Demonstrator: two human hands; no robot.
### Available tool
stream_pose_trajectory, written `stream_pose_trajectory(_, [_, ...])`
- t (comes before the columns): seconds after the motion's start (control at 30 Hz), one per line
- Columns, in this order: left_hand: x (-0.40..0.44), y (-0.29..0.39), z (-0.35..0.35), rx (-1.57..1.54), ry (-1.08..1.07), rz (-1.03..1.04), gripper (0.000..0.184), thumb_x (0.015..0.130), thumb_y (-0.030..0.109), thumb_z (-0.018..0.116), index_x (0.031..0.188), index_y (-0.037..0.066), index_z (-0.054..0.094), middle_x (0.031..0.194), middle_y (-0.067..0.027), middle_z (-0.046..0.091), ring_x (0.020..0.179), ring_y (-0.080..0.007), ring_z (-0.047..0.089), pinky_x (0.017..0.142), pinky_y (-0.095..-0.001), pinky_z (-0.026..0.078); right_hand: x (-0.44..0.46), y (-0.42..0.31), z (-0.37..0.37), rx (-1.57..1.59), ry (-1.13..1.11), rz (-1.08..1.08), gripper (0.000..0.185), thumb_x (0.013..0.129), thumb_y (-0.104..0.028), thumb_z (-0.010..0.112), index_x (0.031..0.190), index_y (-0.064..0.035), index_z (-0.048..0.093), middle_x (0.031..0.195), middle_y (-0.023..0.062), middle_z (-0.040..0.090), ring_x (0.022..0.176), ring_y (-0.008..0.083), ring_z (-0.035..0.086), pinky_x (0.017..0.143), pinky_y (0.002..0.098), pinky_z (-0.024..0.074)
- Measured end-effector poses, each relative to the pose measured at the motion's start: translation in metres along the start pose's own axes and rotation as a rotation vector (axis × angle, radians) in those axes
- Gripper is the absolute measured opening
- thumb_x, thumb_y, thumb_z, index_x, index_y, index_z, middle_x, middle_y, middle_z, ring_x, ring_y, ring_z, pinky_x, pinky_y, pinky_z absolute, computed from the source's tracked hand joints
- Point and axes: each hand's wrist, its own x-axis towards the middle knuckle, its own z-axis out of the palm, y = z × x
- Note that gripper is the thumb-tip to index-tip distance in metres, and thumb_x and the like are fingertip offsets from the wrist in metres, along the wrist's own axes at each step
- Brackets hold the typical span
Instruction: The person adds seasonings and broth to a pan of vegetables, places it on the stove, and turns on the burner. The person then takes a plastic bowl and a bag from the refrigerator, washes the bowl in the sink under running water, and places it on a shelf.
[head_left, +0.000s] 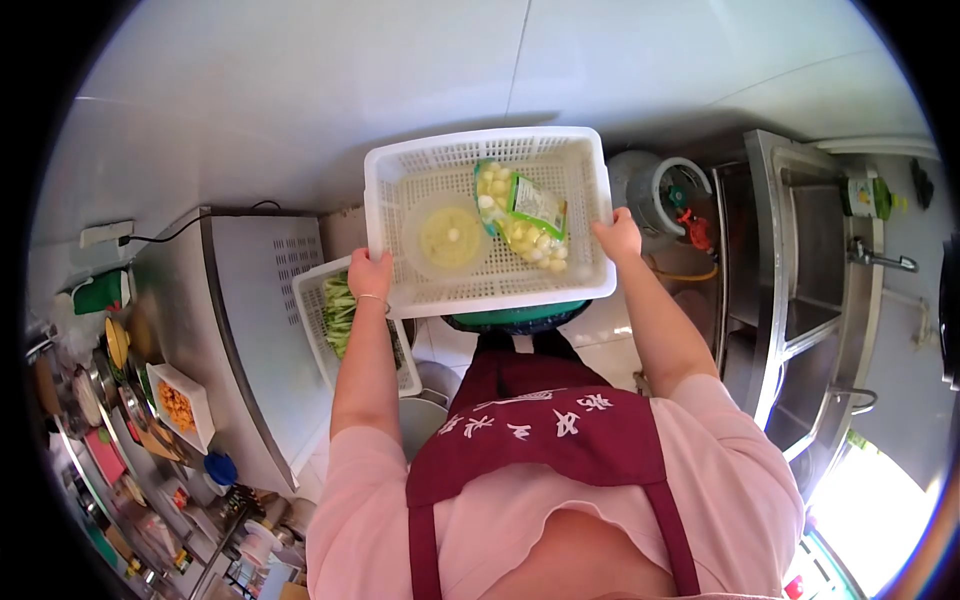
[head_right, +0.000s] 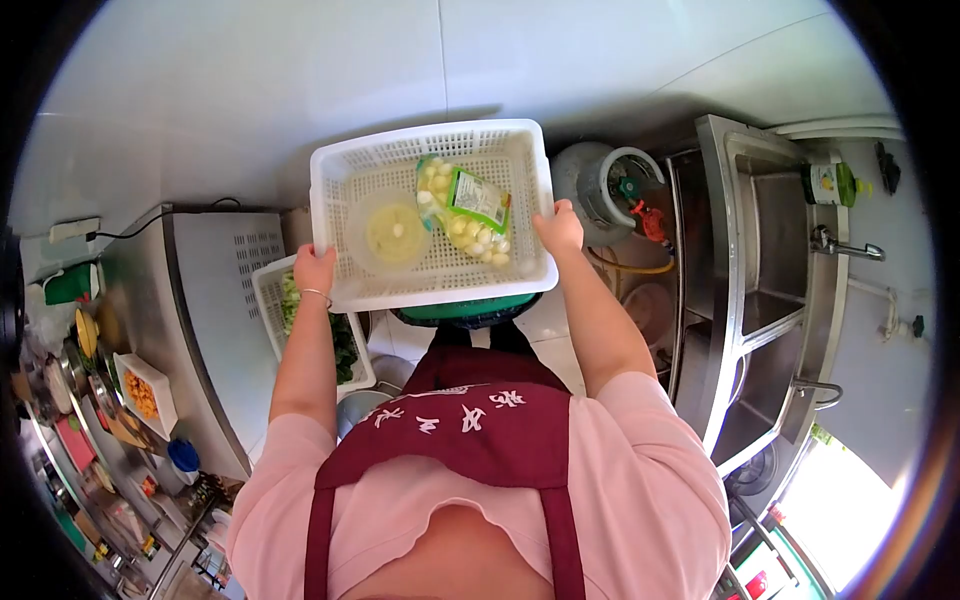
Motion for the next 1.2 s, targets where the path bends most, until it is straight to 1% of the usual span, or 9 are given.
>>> stream_pose_trajectory(0.17, [0.002,0.000,0.003,-0.107,0.083,0.016,0.035,0.071,0.026,0.067,0.091,0.000,0.055,0.082,-0.0161,0.063,0.075,-0.0295,0.061,0.069,-0.0372,0.048,-0.004,-0.002,-0.013,0.067,-0.004,-0.017,0.038,0.066,-0.030,0.063,0.090,-0.0023,0.055,0.084,0.0175,0.064,0.082,0.0330,0.062,0.075,0.0396,0.0479])
stream_pose_trajectory(0.37, [0.008,0.005,-0.010,-0.239,0.066,0.070,0.034,0.072,0.023,0.070,0.089,-0.001,0.053,0.080,-0.0131,0.061,0.071,-0.0226,0.059,0.067,-0.0330,0.048,-0.014,-0.001,-0.021,0.339,0.058,-0.034,0.036,0.065,-0.028,0.065,0.088,-0.0001,0.057,0.080,0.0167,0.063,0.074,0.0295,0.062,0.071,0.0365,0.0477])
stream_pose_trajectory(0.53, [-0.018,0.037,-0.068,-0.335,0.031,0.052,0.031,0.077,0.018,0.068,0.093,-0.003,0.051,0.082,-0.0096,0.061,0.071,-0.0145,0.058,0.064,-0.0287,0.048,-0.036,-0.008,-0.058,0.459,0.070,-0.063,0.030,0.069,-0.023,0.066,0.085,0.0009,0.057,0.077,0.0131,0.063,0.069,0.0213,0.061,0.067,0.0327,0.0475])
stream_pose_trajectory(0.63, [-0.031,0.047,-0.103,-0.379,0.014,0.136,0.032,0.074,0.021,0.070,0.090,-0.001,0.053,0.080,-0.0114,0.062,0.071,-0.0177,0.059,0.066,-0.0304,0.048,-0.055,-0.007,-0.082,0.594,0.059,-0.051,0.028,0.073,-0.022,0.067,0.085,0.0010,0.057,0.076,0.0095,0.063,0.068,0.0156,0.059,0.065,0.0301,0.0470])
stream_pose_trajectory(0.67, [-0.042,0.051,-0.114,-0.383,-0.009,0.128,0.033,0.075,0.021,0.070,0.092,-0.001,0.053,0.081,-0.0097,0.061,0.070,-0.0148,0.058,0.064,-0.0289,0.048,-0.061,-0.001,-0.084,0.664,0.040,-0.037,0.027,0.074,-0.022,0.068,0.085,0.0009,0.057,0.076,0.0077,0.063,0.069,0.0131,0.058,0.064,0.0288,0.0466])
stream_pose_trajectory(0.87, [-0.106,0.093,-0.165,-0.594,-0.104,0.236,0.023,0.084,0.014,0.063,0.097,-0.001,0.051,0.089,-0.0080,0.059,0.074,-0.0113,0.056,0.065,-0.0252,0.048,-0.080,0.023,-0.131,0.825,-0.012,-0.054,0.027,0.075,-0.019,0.068,0.089,0.0020,0.058,0.078,0.0073,0.062,0.070,0.0127,0.057,0.066,0.0280,0.0462])
stream_pose_trajectory(1.0, [-0.145,0.100,-0.144,-0.755,-0.165,0.254,0.021,0.086,0.010,0.059,0.099,-0.003,0.048,0.090,-0.0099,0.059,0.076,-0.0116,0.058,0.067,-0.0248,0.049,-0.090,0.071,-0.145,0.905,-0.023,-0.111,0.023,0.075,-0.015,0.068,0.089,0.0009,0.058,0.078,0.0068,0.061,0.071,0.0126,0.058,0.066,0.0275,0.0464])
stream_pose_trajectory(1.13, [-0.159,0.115,-0.127,-0.690,-0.164,0.304,0.018,0.088,0.009,0.055,0.099,-0.002,0.048,0.090,-0.0098,0.060,0.075,-0.0119,0.058,0.066,-0.0247,0.049,-0.079,0.094,-0.152,0.860,-0.032,-0.160,0.021,0.075,-0.013,0.068,0.089,-0.0002,0.058,0.078,0.0061,0.062,0.070,0.0118,0.058,0.067,0.0266,0.0468])
stream_pose_trajectory(1.2, [-0.167,0.119,-0.120,-0.679,-0.178,0.313,0.018,0.088,0.009,0.055,0.099,-0.002,0.048,0.090,-0.0094,0.060,0.075,-0.0118,0.058,0.066,-0.0247,0.049,-0.084,0.105,-0.155,0.847,0.014,-0.119,0.024,0.070,-0.015,0.065,0.084,0.0027,0.058,0.074,0.0084,0.062,0.067,0.0145,0.059,0.064,0.0285,0.0483])
